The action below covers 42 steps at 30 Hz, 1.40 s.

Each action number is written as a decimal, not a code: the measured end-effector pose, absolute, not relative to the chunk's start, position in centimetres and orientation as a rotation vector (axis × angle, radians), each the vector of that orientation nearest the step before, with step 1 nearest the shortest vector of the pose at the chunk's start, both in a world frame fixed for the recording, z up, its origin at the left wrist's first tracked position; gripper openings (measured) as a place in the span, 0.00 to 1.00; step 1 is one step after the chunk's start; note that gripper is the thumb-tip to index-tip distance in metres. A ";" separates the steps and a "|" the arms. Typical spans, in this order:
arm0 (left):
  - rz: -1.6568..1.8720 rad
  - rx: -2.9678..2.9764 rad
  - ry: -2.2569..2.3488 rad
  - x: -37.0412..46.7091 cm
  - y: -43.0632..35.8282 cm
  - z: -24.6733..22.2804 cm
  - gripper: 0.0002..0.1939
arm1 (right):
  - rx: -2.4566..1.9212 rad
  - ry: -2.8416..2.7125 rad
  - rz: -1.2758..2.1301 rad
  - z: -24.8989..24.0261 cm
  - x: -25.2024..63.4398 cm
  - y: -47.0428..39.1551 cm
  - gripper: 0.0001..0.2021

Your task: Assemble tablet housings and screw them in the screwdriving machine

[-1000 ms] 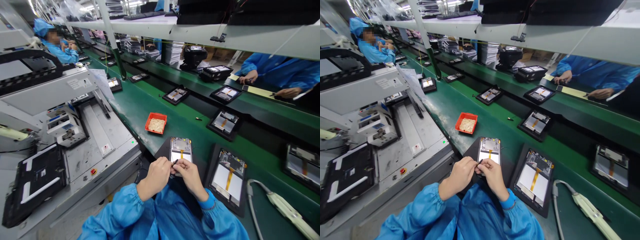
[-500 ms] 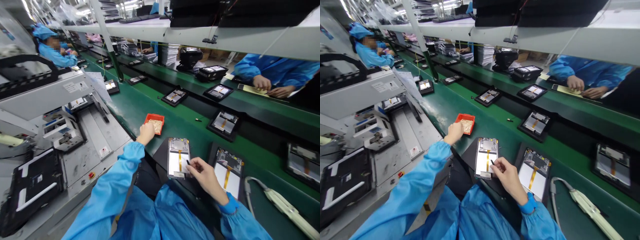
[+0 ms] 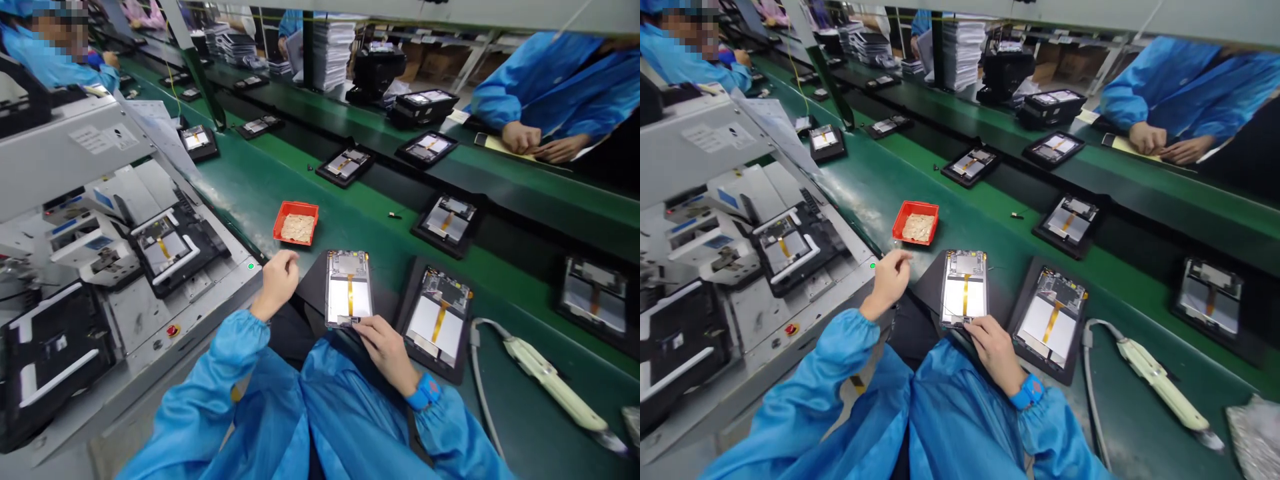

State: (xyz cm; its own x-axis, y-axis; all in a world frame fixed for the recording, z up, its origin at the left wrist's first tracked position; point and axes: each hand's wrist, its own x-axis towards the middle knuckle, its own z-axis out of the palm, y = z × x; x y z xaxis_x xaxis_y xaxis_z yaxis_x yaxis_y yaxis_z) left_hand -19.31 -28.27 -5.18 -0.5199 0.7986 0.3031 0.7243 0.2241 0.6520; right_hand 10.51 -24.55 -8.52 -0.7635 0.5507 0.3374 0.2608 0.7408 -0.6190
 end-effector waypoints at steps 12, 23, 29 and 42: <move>0.781 2.063 1.679 -9.7 -36.0 -8.2 0.24 | -0.559 -2.567 0.627 -8.9 10.8 -24.6 0.14; 0.680 2.024 1.690 -8.1 -36.3 -9.2 0.25 | -0.645 -2.812 0.178 -8.5 12.2 -25.4 0.18; 0.755 1.994 1.675 -7.7 -36.4 -9.0 0.24 | -0.668 -2.882 0.120 -7.5 11.9 -24.7 0.19; 1.266 0.404 1.442 -8.6 -34.1 -8.9 0.16 | -0.975 -2.909 -0.111 -7.1 11.5 -22.9 0.16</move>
State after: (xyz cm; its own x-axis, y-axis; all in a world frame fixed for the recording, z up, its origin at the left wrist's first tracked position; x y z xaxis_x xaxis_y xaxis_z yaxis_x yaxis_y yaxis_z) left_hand -8.62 -34.08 -8.87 -0.3212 0.8061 -0.4969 -0.3884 0.3664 0.8455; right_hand 11.48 -22.92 -7.09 -0.7960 0.5985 0.0902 0.6036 0.7960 0.0455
